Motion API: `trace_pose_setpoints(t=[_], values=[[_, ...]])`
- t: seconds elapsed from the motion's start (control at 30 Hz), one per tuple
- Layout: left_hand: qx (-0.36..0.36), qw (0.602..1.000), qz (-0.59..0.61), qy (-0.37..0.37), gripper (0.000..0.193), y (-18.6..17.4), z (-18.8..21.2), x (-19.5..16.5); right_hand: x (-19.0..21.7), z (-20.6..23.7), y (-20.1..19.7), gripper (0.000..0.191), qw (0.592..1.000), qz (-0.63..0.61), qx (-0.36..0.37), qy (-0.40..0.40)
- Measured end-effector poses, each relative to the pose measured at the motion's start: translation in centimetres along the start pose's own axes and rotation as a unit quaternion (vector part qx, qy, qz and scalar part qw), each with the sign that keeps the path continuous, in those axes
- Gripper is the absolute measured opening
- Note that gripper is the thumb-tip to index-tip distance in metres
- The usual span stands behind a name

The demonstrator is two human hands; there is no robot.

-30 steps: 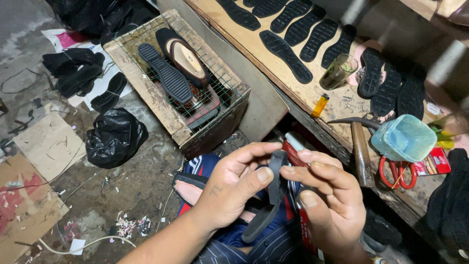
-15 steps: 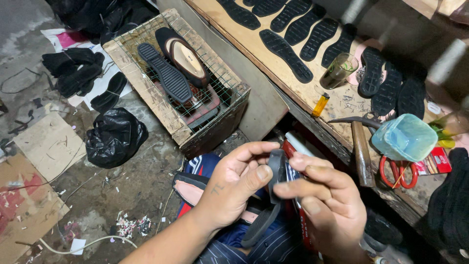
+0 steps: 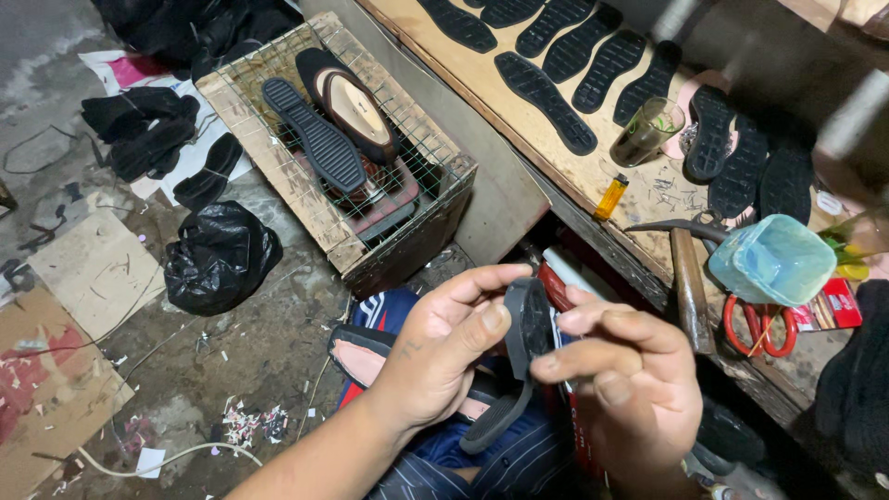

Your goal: The person sits on the floor and fits a black rubber sole onto a sandal upper, pressing and aligning the parts by hand. They then use a hammer to tap and press the sole firmly onto the shoe, working around the edges to secure the bond.

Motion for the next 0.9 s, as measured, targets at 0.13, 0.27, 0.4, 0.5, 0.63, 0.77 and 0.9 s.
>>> trace_pose_setpoints(t=[0.13,0.27,0.4,0.5,0.63,0.77,0.9], values=[[-0.002,1.000,0.027,-0.006,0.052,0.0,0.1,0.0,0.5,0.3,0.8,0.070,0.992,-0.122,0.026,-0.017],[-0.017,0.999,0.029,-0.009,0.052,-0.4,0.2,0.1,0.4,0.5,2.3,0.084,0.997,-0.068,0.033,-0.018],[-0.005,1.000,0.005,0.018,0.053,-0.2,0.1,-0.2,1.2,1.2,3.9,0.091,0.995,0.023,0.073,-0.070],[-0.009,1.000,0.000,0.026,0.052,0.0,0.0,-0.3,1.7,1.3,4.8,0.092,0.992,0.056,0.070,-0.088],[-0.018,0.997,-0.047,0.054,0.049,0.1,-0.1,-0.8,3.0,1.0,6.4,0.092,0.975,0.133,0.093,-0.152],[-0.022,0.993,-0.091,0.075,0.049,0.2,0.1,-1.1,2.8,1.3,5.7,0.105,0.931,0.322,0.105,-0.136],[-0.035,0.988,-0.116,0.095,0.049,0.1,0.0,-1.4,0.0,2.8,1.4,0.100,0.859,0.510,-0.012,-0.032]])
Point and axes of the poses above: each hand's wrist, its own z-axis away from the middle knuckle, its own y-axis out of the palm, x = y × z, the point moved 8 cm from there along -z, towards the middle knuckle, and after that the axes turned 10 degrees about y, right-handed, at the moved point
